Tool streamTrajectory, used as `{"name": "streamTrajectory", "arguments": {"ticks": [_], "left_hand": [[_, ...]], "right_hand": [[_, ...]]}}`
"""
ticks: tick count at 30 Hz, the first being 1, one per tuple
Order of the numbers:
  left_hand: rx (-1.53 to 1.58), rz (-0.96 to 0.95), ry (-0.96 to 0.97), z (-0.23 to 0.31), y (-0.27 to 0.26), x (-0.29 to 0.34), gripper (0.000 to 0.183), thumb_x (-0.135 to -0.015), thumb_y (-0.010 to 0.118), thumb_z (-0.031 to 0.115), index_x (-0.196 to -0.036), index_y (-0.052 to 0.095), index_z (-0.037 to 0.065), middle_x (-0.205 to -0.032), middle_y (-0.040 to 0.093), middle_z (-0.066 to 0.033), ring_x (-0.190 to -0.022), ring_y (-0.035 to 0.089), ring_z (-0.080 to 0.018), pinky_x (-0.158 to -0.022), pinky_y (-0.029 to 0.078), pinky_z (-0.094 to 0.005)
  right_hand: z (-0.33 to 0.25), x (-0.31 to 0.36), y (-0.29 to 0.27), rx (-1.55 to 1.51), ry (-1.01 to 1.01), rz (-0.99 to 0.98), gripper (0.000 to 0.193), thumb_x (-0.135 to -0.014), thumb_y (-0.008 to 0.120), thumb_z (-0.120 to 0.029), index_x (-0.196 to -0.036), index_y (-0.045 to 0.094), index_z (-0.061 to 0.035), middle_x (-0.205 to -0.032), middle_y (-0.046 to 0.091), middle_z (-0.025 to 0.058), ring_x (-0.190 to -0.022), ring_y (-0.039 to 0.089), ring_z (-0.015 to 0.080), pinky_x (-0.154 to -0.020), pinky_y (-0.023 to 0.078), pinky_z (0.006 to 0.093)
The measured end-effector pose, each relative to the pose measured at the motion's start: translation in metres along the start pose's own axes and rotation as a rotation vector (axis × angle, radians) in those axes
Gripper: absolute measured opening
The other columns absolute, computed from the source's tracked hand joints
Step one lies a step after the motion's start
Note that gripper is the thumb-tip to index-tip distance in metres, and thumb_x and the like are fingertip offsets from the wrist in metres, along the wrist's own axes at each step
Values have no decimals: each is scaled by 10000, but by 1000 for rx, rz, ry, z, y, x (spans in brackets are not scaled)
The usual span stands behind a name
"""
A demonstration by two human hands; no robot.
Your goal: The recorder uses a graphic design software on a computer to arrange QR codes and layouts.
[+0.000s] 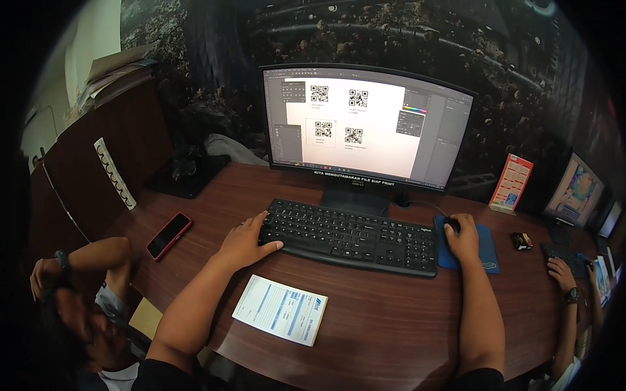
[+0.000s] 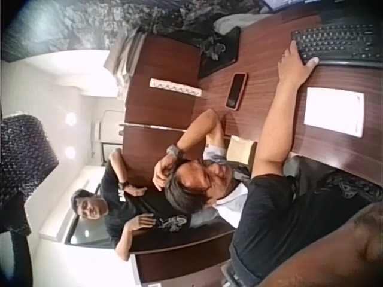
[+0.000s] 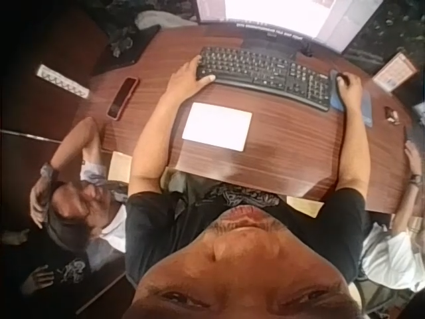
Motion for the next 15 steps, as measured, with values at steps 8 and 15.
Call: {"name": "streamTrajectory", "arguments": {"ticks": [8,15], "left_hand": [[-64,186,124,12,-4,7,847,-882,737,535,-1507,436,49,-1390,561,-196,-1363,497,-380,-1137,386,-484],[-41,213,201,21,-6,10,657,-868,793,358,-1411,547,82,-1265,599,-145,-1250,562,-342,-1039,453,-454]], "right_hand": [[-4,0,-1,31,35,-18,294,-849,740,-131,-1114,690,-13,-1135,639,164,-1082,645,351,-946,509,404],[0,0,2,38,37,-24,290,-850,753,-144,-1114,700,-34,-1164,634,148,-1092,647,348,-943,516,409]]}}
Point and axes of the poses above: each hand's wrist, its own x-axis away from the middle knuckle, its own y-axis out of the palm, z = x × y, the point moved 3 cm from there along -x, towards the middle knuckle
